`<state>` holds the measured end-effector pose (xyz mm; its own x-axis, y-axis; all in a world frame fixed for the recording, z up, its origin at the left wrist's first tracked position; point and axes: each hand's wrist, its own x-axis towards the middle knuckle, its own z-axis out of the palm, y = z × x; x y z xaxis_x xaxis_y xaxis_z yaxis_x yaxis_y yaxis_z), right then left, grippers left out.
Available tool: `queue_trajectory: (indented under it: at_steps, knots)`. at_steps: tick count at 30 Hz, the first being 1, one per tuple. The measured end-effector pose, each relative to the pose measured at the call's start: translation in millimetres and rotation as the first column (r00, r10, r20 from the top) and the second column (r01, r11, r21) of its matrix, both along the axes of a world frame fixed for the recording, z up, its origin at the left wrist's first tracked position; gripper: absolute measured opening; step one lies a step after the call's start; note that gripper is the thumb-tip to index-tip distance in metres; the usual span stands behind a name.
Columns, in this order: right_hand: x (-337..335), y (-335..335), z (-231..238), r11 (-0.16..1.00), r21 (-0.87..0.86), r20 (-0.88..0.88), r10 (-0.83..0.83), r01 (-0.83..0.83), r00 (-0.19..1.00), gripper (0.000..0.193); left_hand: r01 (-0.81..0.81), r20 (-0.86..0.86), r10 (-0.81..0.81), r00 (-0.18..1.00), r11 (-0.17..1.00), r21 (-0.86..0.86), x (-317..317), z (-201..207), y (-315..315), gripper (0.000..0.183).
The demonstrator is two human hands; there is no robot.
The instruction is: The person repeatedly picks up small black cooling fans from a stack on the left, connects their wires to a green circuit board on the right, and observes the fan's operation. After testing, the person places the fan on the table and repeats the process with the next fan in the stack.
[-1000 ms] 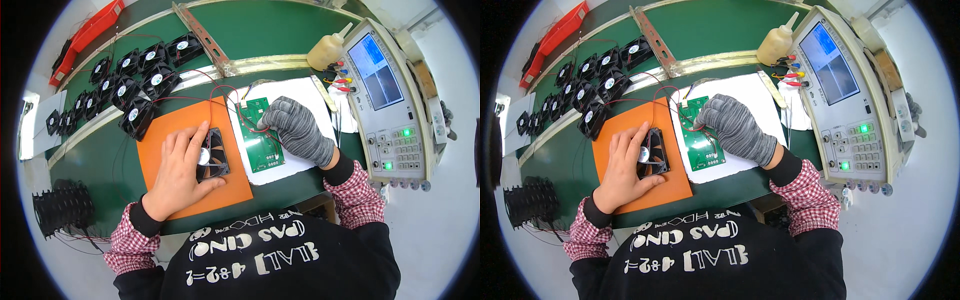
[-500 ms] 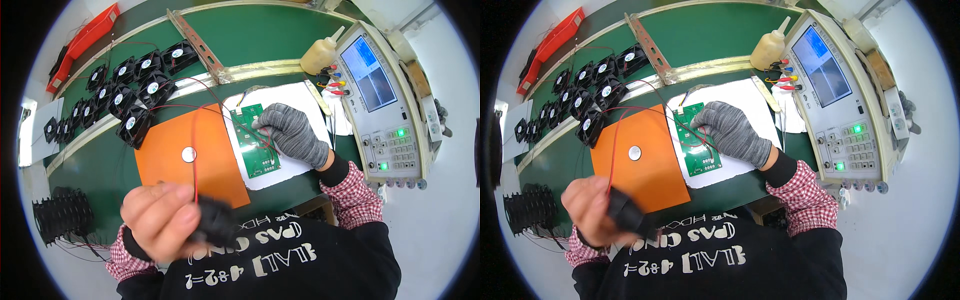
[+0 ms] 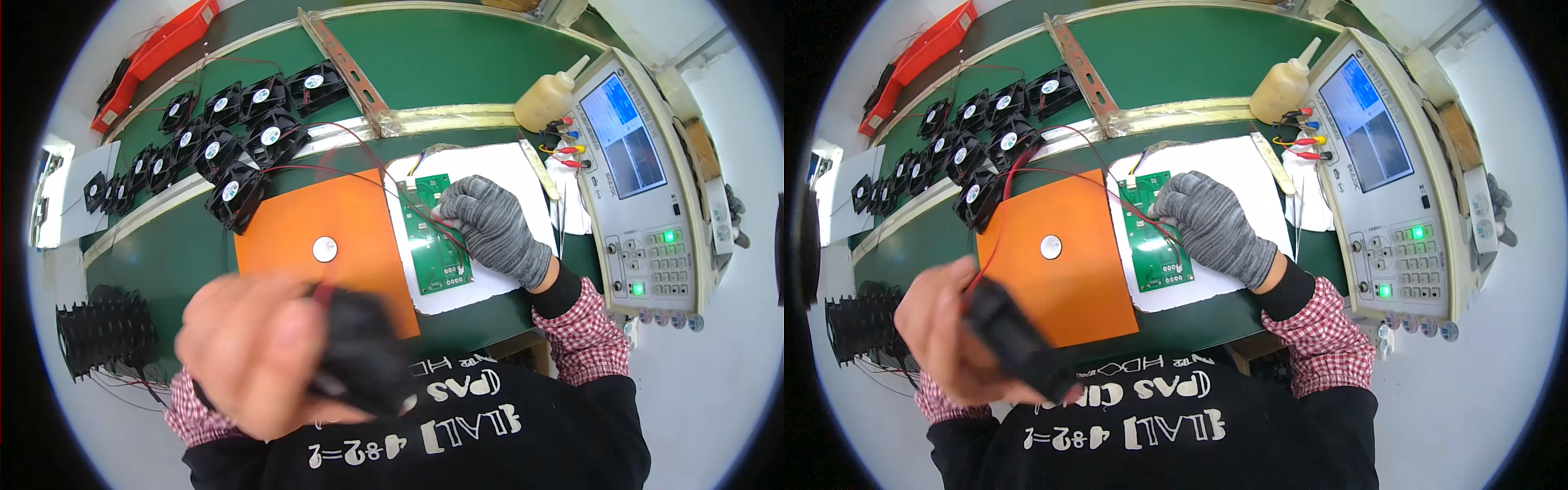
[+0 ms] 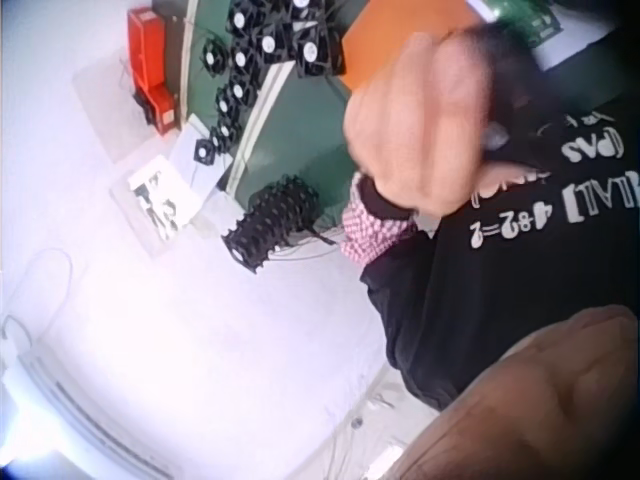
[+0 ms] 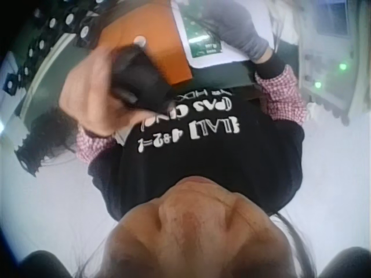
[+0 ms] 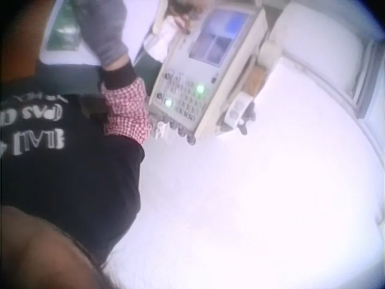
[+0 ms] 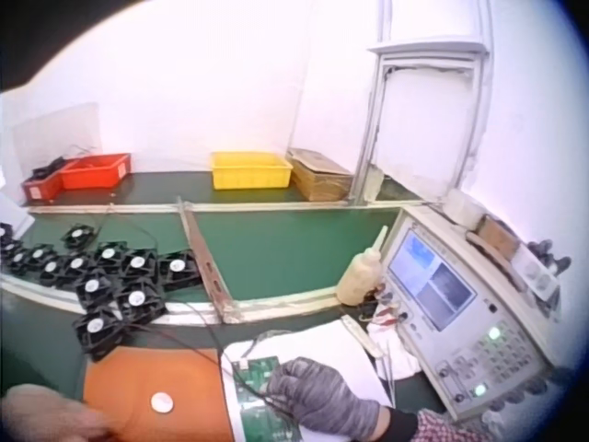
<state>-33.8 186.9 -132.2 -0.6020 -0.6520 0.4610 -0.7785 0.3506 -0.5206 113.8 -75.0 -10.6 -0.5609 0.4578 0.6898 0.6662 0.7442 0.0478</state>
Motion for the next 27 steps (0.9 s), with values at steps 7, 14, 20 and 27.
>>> queue_trajectory:
  at_steps: [7, 14, 20, 27]
  knots:
    - [8, 1, 11, 0.852, -0.393, 0.627, -0.027, 0.345, 0.779, 0.012, -0.28, -0.128, 0.3, 0.945, 0.947, 0.156, -135, -18, -6, 0.056]
    - [2, 8, 15, 0.876, -0.388, 0.325, -0.162, 0.288, 0.932, 0.044, -0.55, 0.133, 0.64, 0.757, 0.734, -0.399, -65, -74, -83, 0.019]
    - [45, -35, 52, 0.994, -0.108, -0.086, 0.023, -0.032, 0.996, 0.069, -0.119, -0.004, 0.121, 0.993, 0.968, -0.222, -23, -37, -9, 0.026]
    - [24, 5, 54, 0.928, 0.251, -0.355, -0.176, 0.275, 0.918, 0.031, -0.507, 0.032, 0.515, 0.856, 0.826, 0.246, -52, 6, -55, 0.018]
